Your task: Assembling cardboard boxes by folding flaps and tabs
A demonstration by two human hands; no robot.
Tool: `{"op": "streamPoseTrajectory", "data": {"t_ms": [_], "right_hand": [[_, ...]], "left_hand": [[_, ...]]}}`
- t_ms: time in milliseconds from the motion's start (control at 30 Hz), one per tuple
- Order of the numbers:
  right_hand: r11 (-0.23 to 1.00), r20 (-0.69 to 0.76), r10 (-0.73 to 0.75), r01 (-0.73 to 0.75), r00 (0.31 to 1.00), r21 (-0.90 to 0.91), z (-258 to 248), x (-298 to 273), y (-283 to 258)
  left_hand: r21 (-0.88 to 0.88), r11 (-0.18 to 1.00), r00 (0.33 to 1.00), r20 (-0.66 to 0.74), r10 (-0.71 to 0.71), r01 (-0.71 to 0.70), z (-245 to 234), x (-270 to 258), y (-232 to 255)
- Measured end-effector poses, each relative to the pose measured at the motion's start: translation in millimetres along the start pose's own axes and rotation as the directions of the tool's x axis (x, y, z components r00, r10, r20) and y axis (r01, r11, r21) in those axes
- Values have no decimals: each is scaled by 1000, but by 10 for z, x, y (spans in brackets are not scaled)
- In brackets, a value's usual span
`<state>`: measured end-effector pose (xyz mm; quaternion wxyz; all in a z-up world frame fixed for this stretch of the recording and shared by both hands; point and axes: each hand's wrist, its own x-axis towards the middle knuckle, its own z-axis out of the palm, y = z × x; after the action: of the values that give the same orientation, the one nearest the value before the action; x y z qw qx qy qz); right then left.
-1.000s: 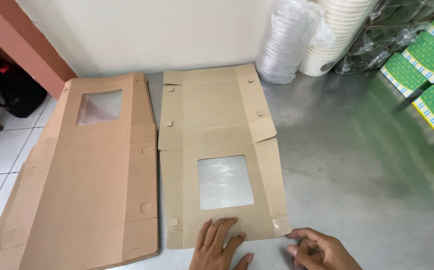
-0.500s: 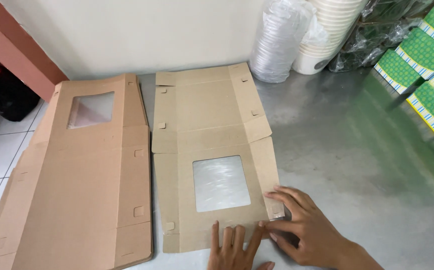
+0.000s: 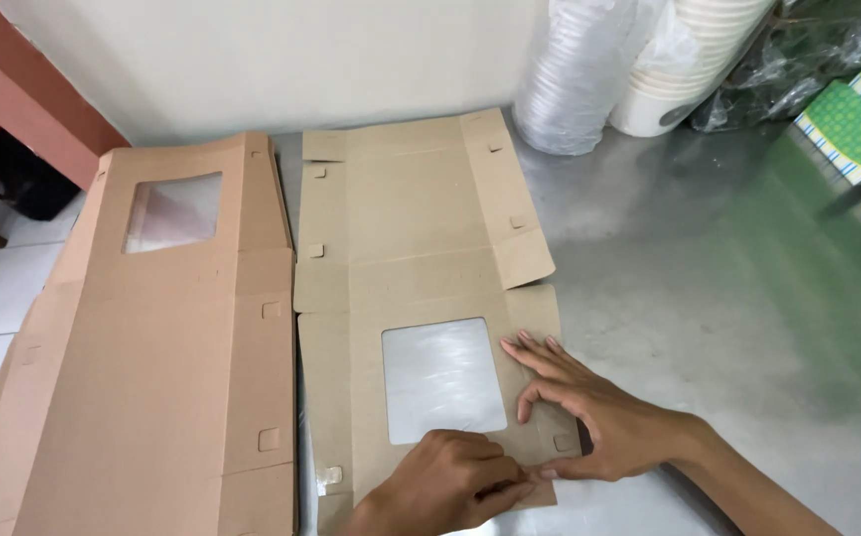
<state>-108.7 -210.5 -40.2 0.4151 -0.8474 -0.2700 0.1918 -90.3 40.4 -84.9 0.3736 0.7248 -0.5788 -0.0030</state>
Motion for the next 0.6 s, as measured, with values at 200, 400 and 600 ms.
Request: {"op": "streamPoseTrajectory", "data": {"t_ms": [200, 400, 600], "right_hand": [[999, 9, 15, -16, 1000, 29, -5, -13, 61], [1000, 27, 6, -5, 1000, -21, 21, 7, 111], [999, 44, 16, -14, 999, -52, 36, 10, 73]], "left_hand": [[-53, 994, 995, 31, 96, -94, -47, -7, -31], [-61, 994, 995, 42, 88, -86, -63, -2, -48], [-73, 994, 996, 34, 78, -76, -40, -11, -47]]}}
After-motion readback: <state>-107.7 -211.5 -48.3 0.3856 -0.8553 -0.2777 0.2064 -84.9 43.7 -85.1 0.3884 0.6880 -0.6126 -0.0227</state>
